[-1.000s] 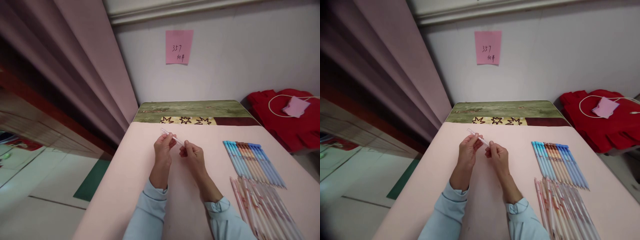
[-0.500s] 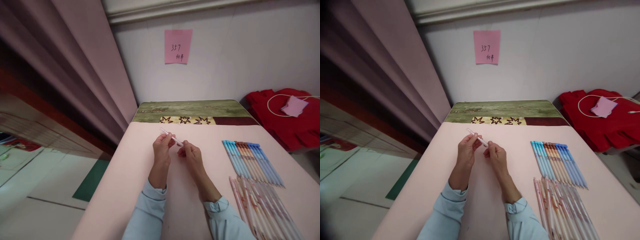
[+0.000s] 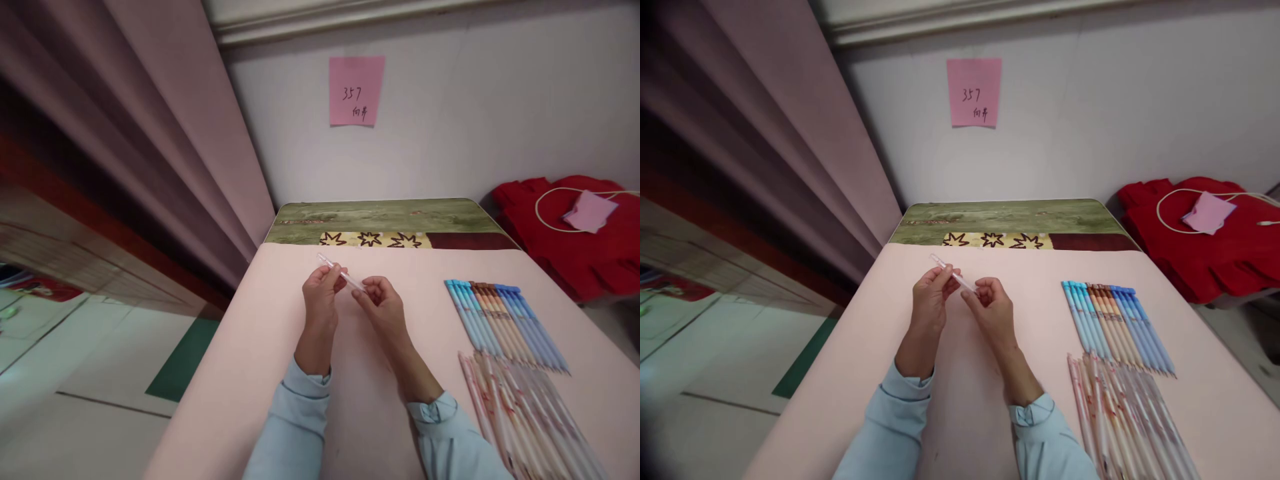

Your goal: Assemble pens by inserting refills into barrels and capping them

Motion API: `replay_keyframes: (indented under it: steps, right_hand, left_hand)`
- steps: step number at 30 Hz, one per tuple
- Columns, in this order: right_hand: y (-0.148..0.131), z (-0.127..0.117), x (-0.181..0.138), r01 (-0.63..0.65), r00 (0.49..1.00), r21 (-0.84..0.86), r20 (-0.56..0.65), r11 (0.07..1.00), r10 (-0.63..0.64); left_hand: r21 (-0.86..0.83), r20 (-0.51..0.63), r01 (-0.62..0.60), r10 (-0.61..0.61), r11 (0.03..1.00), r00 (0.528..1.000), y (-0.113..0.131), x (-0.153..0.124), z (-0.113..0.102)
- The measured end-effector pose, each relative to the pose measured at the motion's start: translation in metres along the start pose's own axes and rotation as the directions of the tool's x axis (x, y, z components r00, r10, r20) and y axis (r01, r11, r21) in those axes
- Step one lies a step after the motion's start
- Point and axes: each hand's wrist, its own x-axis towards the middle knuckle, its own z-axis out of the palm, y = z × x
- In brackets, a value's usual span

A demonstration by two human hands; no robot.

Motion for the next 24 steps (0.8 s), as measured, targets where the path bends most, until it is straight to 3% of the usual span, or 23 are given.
replay_keyframes:
  steps: [4,8,14,19,24]
  right_hand:
    - [0.001,-0.002,0.001,0.002,1.000,-0.002,-0.015,1.000,-0.002]
    - [0.000,-0.005,0.000,-0.089,0.993,-0.040,0.073,0.995,0.091]
    - [0.000,-0.002,-0.001,-0.069,0.985,-0.051,0.157,0.996,0.077]
    - [-0.001,0.001,-0.001,-0.006,0.994,-0.026,0.113,1.000,0.008]
    - [-0.003,0.000,0.000,0.016,0.998,-0.009,0.058,1.000,-0.016]
  left_hand:
    - [0.011,0.006,-0.017,0.017,1.000,1.000,0.000,-0.001,0.001]
    - [0.011,0.035,-0.020,0.020,1.000,0.999,0.002,0.000,0.000]
    - [0.027,0.034,-0.032,0.031,0.999,0.999,0.003,0.003,-0.003]
    - [0.133,0.021,-0.088,0.086,0.987,0.996,-0.004,0.001,0.000]
    - [0.169,0.084,-0.110,0.097,0.979,0.992,-0.006,0.000,0.002]
